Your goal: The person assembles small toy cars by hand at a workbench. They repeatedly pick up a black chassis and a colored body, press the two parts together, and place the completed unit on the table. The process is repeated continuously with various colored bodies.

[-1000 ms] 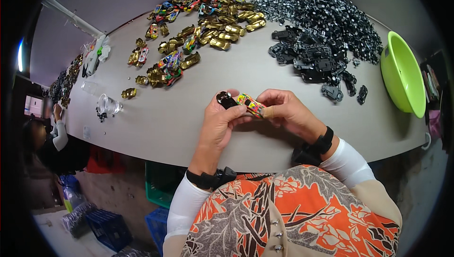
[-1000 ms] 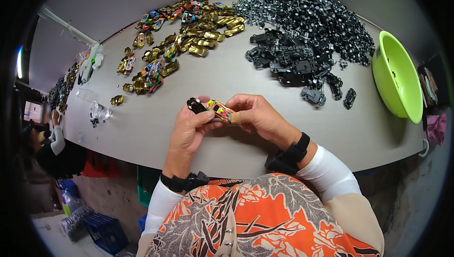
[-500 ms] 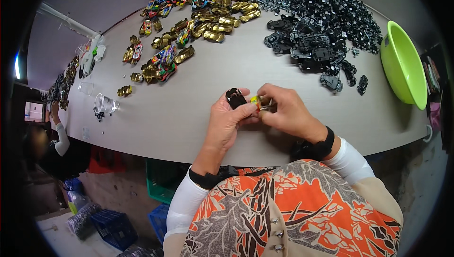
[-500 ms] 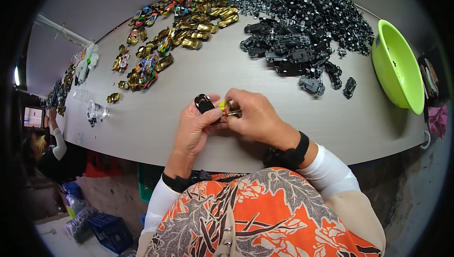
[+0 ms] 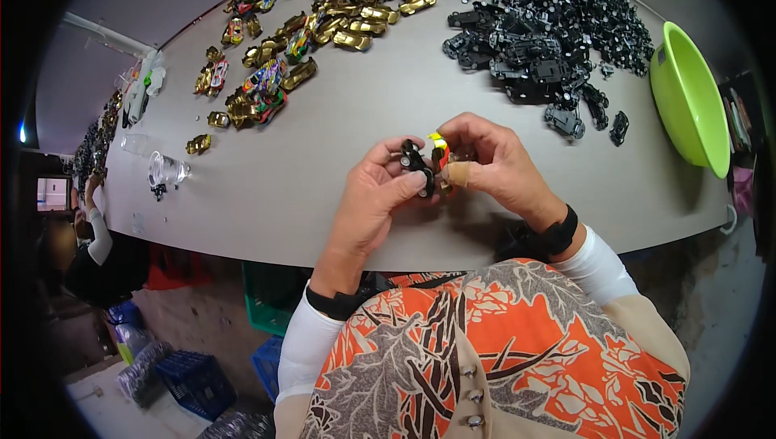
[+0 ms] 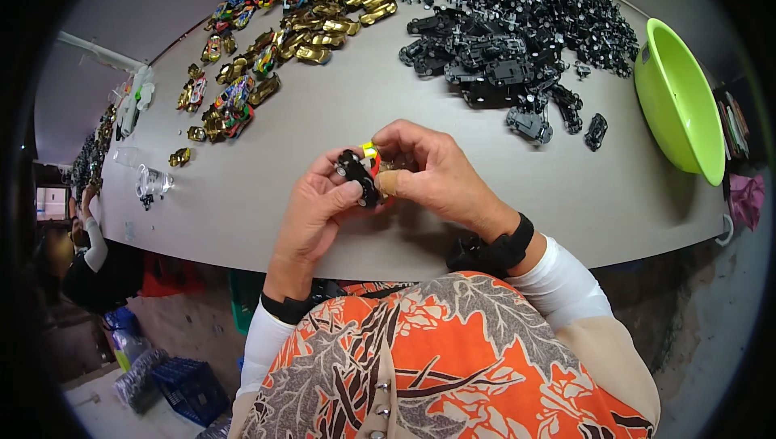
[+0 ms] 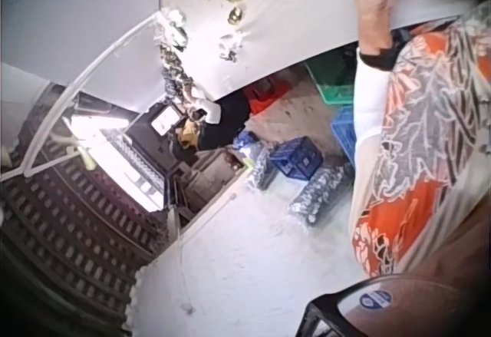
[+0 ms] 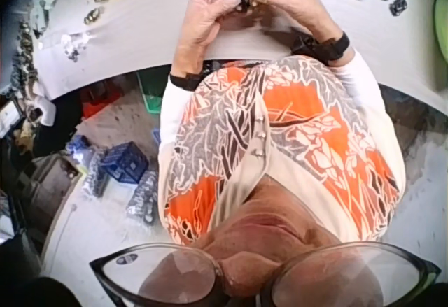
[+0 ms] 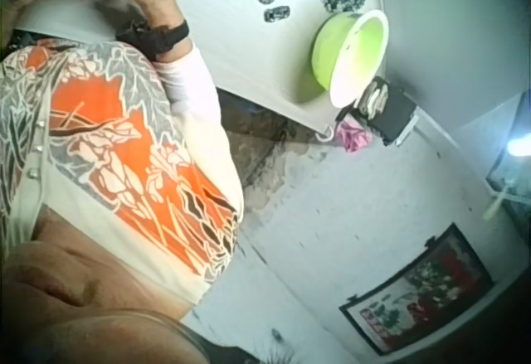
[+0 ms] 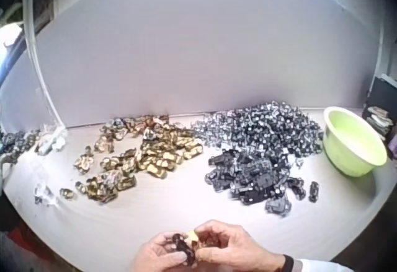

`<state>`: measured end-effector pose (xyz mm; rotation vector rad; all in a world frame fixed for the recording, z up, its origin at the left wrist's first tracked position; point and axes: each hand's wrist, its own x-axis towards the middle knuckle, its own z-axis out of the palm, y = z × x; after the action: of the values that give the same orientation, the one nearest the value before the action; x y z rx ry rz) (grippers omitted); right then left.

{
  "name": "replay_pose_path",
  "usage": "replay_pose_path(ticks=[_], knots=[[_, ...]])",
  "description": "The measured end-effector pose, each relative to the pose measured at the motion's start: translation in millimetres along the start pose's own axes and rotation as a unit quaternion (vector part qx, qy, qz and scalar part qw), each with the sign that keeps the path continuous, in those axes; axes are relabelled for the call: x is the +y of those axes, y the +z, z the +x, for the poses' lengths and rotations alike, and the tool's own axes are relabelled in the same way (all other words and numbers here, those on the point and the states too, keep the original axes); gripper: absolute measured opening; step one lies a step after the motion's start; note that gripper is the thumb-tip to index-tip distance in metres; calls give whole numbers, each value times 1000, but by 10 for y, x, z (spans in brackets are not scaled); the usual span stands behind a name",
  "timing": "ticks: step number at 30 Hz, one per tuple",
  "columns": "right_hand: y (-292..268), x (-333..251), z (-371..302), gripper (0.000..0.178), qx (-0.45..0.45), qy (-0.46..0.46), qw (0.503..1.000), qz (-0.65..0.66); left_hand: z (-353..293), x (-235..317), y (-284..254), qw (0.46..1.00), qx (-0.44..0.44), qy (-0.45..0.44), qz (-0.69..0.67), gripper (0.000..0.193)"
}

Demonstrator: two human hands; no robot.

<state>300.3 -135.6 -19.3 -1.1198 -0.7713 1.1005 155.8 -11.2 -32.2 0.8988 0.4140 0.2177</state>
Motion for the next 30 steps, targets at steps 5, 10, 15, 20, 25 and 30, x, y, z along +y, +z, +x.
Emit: replay_pose_path(ticks=[5,10,15,20,25,30], knots=[[34,-13,-80,29,63,-77,995,-27,-24,42,-63,999,14,1,-43,43],[133,12,-105,29,78,-116,989,-55,-40,56,-11,997,9,16,-74,38],[136,25,-112,30,71,-111,985,-115,-52,58,6,997,3,7,-71,42],[150,19,-122,30,76,-134,976,-154,-55,43,-3,999,0,15,-35,45],[173,-49,-128,30,63,-112,970,-207,-95,59,99,1000,11,23,-14,41],[152,-72,-132,30,22,-144,956,-255,-125,37,130,996,22,54,72,45]])
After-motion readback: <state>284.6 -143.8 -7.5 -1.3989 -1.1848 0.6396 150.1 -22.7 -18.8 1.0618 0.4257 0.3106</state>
